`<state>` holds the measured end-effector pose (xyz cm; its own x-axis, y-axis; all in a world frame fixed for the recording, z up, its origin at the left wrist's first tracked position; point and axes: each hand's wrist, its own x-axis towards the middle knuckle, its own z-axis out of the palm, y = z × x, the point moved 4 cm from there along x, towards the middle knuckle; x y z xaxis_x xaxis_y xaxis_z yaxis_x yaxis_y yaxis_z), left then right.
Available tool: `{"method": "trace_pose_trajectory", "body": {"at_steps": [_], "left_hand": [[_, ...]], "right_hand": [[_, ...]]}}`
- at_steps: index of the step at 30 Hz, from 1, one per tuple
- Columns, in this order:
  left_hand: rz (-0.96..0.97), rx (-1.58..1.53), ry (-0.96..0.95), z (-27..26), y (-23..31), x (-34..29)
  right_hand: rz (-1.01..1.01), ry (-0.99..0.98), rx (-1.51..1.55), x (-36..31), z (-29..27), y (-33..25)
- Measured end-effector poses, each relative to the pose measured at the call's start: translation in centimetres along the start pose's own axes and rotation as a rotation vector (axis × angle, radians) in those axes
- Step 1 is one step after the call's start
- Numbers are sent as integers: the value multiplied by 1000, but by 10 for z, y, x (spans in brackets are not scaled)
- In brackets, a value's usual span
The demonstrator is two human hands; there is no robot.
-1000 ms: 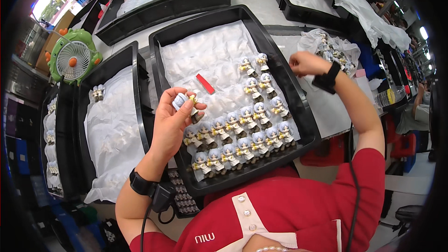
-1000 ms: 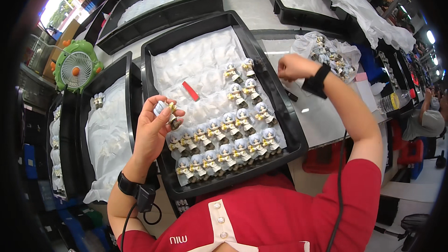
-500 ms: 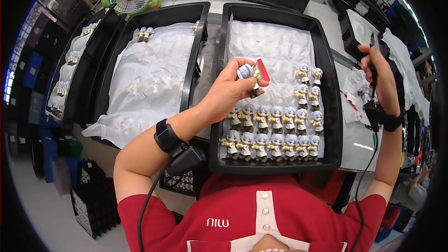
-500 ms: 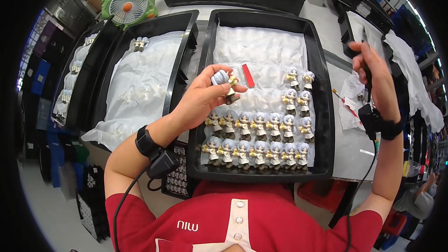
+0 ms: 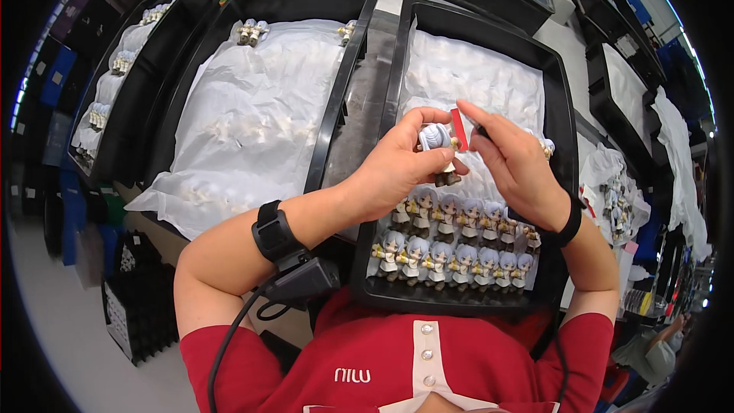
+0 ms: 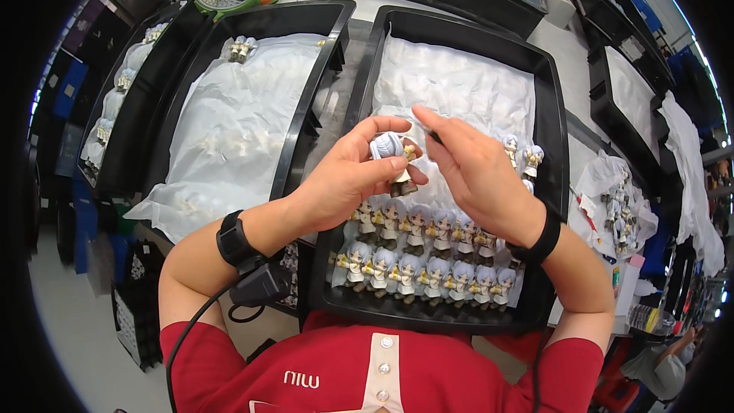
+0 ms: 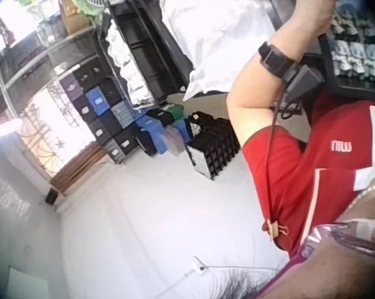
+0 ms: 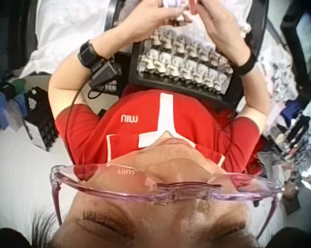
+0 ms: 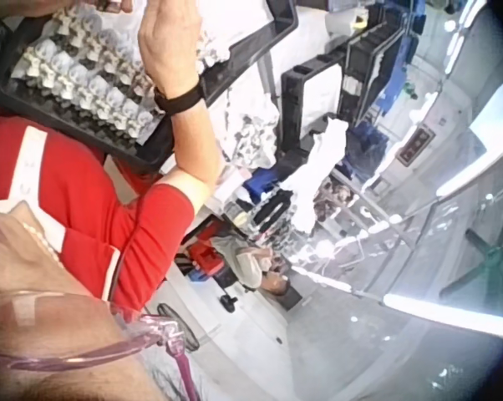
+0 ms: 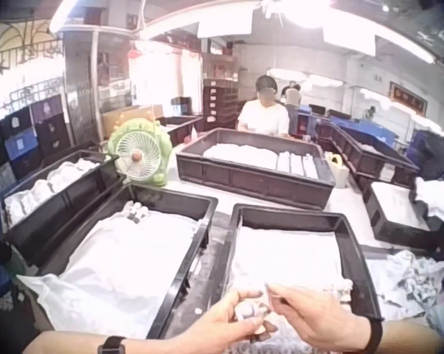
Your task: Assemble small plastic figurines by attaching accessories and placing finished items into protective bags.
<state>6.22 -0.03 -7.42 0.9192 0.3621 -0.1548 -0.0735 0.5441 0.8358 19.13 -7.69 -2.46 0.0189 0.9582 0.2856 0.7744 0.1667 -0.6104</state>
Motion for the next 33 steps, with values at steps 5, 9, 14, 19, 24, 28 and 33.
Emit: {"method": "trace_pose_trajectory", "body": {"at_steps": [5,9,14,19,24,28,33], "left_hand": [[9,40,54,-2,3,0],[29,90,72,-2,1,2],[67,131,122,2,4,1],[62,162,117,2,3,1],[55,234,118,0,1,0],[69,221,121,1,0,0],[53,215,122,1,1,1]], "right_hand": [[42,-59,113,-5,12,7],[53,-101,120,-7,11,10],[26,-99,91,-4,11,12],[44,-39,128,-9,15,16],[64,-96,69,-7,13,13],[9,-28,53,-6,13,14],[3,3,62,-7,14,14]]}}
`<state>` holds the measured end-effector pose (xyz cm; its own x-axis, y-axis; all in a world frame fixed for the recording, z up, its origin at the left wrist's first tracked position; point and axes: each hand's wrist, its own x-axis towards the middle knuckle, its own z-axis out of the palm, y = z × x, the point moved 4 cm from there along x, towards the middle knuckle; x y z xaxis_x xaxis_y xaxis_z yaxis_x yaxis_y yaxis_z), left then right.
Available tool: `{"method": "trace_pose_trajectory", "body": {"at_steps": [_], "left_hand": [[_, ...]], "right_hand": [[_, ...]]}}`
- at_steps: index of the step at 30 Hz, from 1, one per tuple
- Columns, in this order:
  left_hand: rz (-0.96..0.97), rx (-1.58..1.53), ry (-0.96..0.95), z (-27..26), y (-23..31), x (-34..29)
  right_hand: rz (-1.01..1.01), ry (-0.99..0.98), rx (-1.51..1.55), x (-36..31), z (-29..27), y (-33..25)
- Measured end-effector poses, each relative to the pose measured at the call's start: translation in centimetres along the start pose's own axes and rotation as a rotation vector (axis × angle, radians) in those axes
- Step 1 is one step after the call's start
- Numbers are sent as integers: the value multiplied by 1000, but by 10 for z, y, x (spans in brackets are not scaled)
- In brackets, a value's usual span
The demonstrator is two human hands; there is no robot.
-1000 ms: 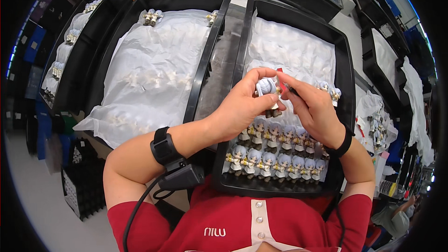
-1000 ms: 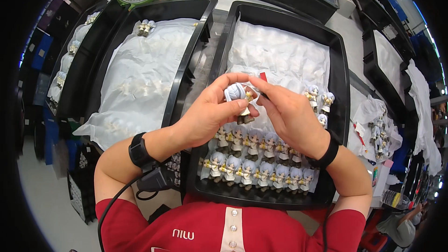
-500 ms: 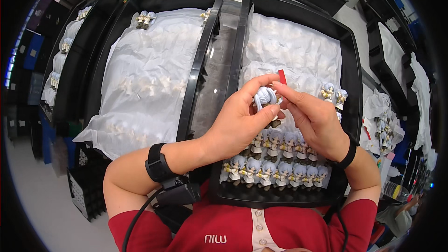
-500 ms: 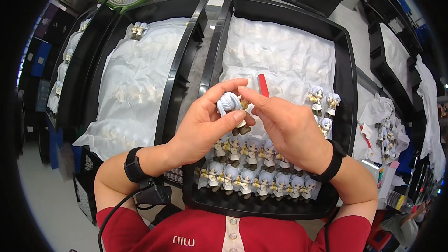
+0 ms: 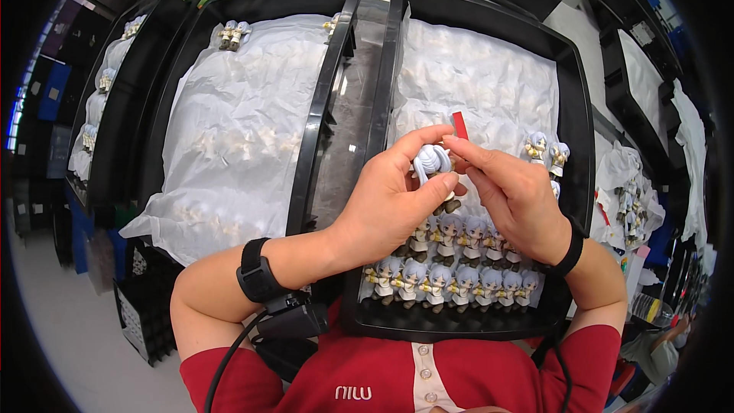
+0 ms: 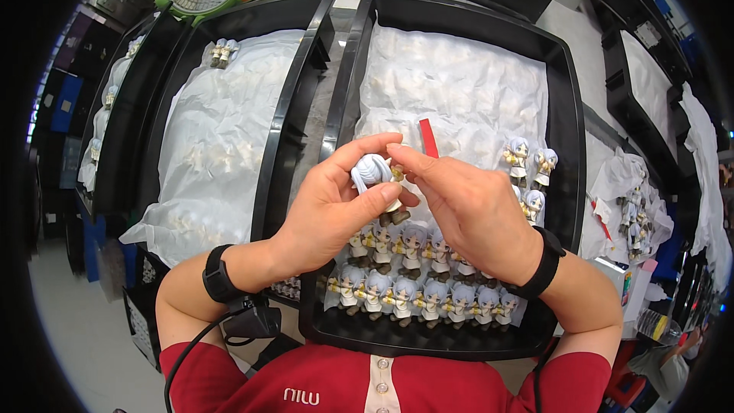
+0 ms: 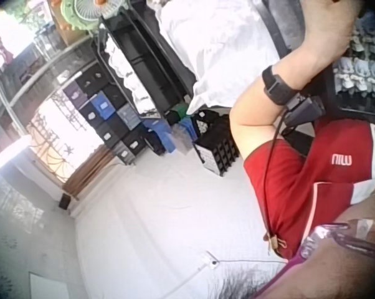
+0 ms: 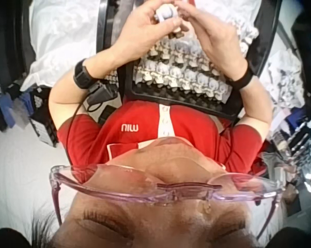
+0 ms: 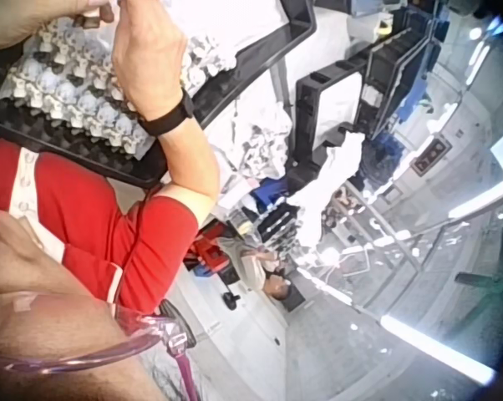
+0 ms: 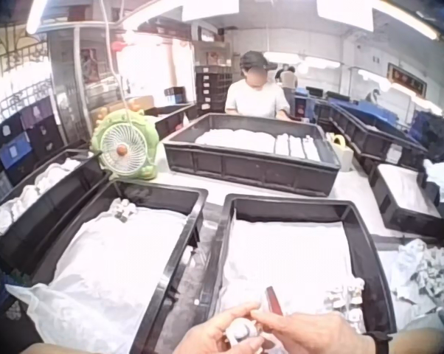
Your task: Assemble small plastic figurines by attaching accessories and placing finished items into protective bags.
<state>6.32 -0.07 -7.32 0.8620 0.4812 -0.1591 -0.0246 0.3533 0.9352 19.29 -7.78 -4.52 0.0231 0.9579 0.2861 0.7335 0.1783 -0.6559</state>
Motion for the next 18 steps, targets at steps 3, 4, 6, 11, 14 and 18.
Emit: {"method": "trace_pose_trajectory", "body": {"at_steps": [3,4,6,11,14,18], "left_hand": [[-21,-9,1,0,1,1],[-31,-17,-1,0,1,1],[-12,-25,-1,1,0,1],[-7,-31,11,2,0,0],[-5,-46,8,1,0,0],[-17,-28,9,1,-1,0]], "right_hand": [[-8,8,6,0,-2,-1],[-12,11,14,0,-2,-2],[-27,30,15,-1,0,0],[-49,22,-23,0,-1,-1],[-46,3,-47,0,-2,-2],[-28,-19,-75,0,0,-1]]}}
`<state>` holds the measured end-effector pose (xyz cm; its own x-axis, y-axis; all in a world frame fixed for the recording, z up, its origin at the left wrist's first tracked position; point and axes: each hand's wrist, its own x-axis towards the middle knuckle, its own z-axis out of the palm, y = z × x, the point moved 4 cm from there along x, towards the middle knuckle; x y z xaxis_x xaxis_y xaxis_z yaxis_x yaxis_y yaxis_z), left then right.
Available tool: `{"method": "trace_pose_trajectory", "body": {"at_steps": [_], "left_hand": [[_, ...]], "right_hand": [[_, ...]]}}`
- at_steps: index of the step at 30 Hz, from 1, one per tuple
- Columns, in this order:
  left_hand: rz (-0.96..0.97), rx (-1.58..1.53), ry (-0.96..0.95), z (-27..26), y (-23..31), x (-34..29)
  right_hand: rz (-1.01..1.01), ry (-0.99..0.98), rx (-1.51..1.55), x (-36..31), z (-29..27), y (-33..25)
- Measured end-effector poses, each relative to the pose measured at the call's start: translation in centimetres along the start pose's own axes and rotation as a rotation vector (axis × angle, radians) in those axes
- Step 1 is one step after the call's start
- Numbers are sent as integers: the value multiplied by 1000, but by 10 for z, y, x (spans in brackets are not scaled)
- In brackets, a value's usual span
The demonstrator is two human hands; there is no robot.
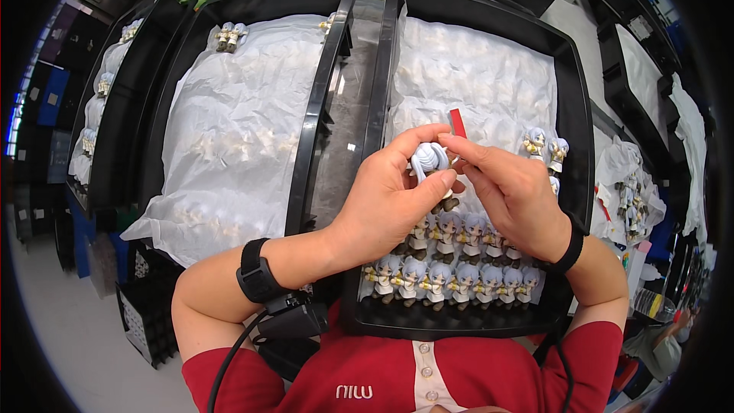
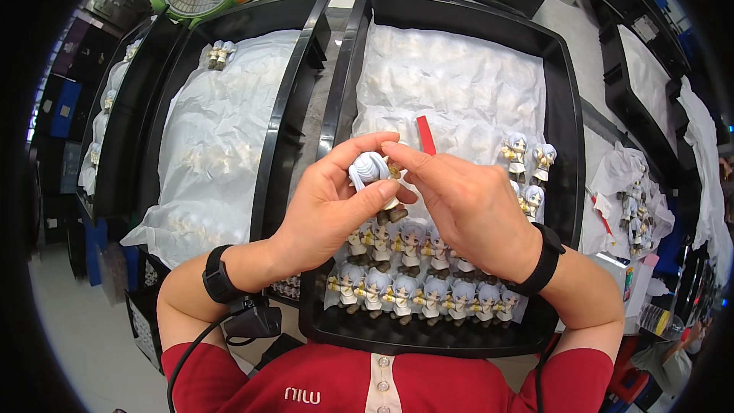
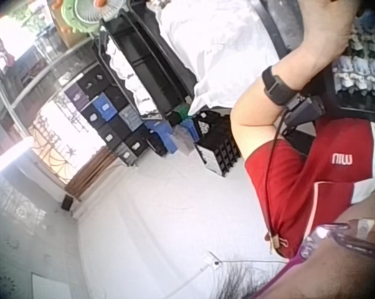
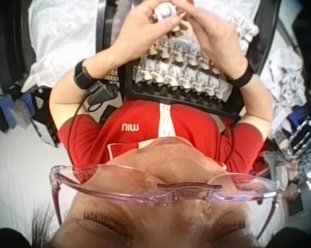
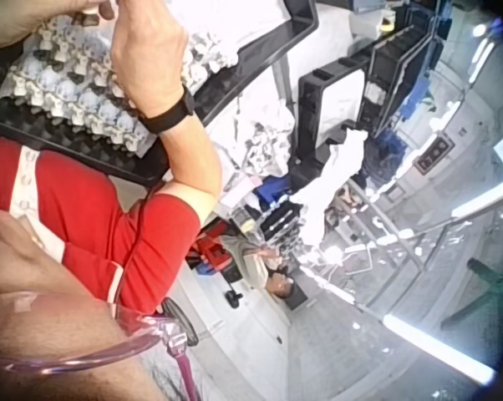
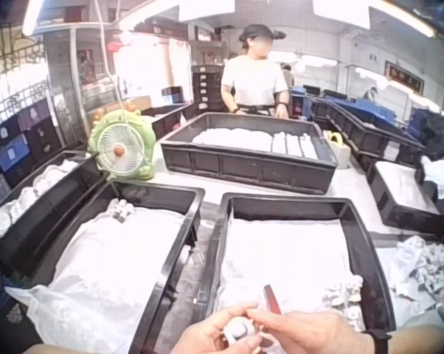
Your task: Assemble small plastic figurines by attaching accessories and placing finished items into protective bags.
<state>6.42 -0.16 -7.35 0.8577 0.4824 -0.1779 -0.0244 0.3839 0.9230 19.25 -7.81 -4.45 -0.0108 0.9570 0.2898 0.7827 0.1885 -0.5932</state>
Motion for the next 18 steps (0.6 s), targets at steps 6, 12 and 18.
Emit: {"method": "trace_pose_trajectory", "body": {"at_steps": [6,12,18], "left_hand": [[6,-47,-2,1,1,0],[-10,-59,-1,1,-1,0],[0,-18,10,0,-2,-1]], "right_hand": [[3,15,61,2,-1,1],[19,30,67,0,0,2],[24,14,59,1,0,0]]}}
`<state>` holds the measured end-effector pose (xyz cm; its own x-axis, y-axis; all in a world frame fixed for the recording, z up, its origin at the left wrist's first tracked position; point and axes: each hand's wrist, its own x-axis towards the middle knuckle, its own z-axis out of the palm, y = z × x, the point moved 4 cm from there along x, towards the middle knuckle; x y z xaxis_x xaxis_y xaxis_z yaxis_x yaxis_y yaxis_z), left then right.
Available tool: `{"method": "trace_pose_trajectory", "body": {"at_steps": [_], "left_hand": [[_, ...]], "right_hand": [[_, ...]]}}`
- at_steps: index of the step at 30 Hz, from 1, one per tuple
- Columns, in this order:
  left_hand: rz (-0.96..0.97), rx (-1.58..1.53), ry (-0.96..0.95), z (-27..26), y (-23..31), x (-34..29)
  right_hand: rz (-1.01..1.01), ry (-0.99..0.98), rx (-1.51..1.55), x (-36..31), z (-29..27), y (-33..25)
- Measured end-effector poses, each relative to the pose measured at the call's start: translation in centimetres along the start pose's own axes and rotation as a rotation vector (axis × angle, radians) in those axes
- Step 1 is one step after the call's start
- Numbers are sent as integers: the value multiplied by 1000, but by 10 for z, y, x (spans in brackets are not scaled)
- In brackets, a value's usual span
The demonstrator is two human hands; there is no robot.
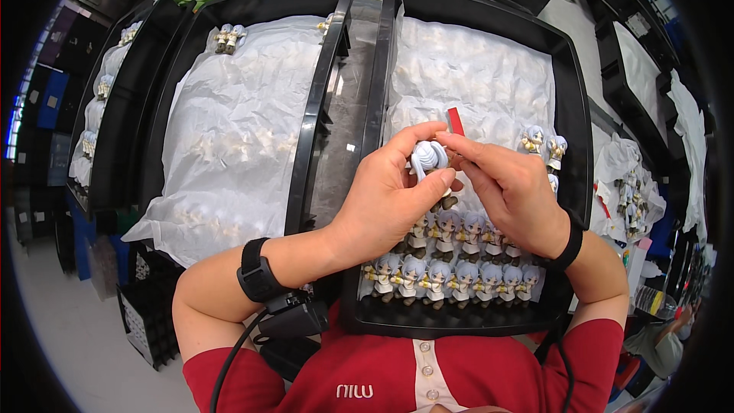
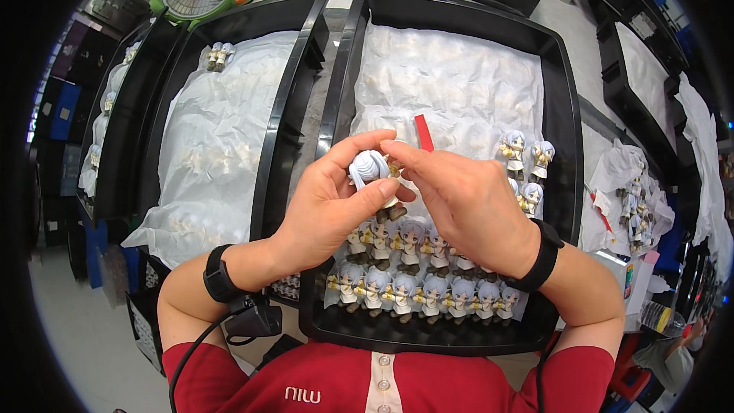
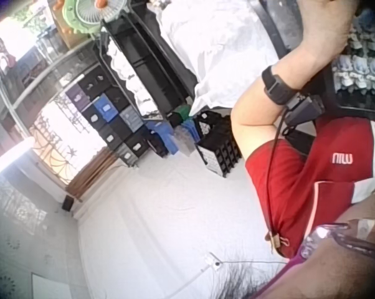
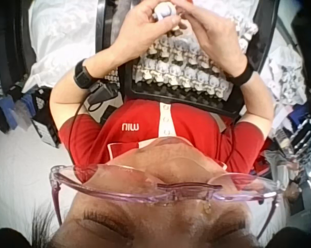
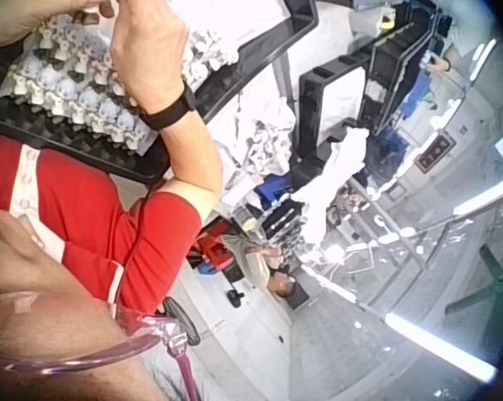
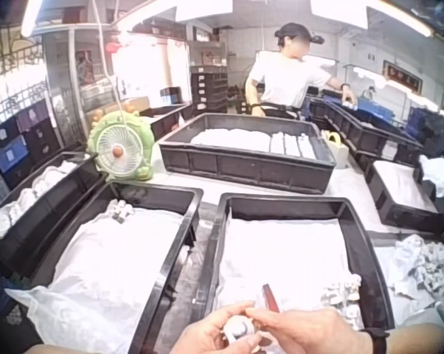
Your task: Assemble small plastic figurines by attaching accessories and placing finished items into protective bags.
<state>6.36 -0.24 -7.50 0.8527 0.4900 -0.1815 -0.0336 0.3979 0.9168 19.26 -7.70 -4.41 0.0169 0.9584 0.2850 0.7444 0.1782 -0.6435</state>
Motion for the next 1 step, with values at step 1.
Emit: {"method": "trace_pose_trajectory", "body": {"at_steps": [1], "left_hand": [[5,1,0,0,0,0]], "right_hand": [[1,-14,-7,1,-1,0]]}}
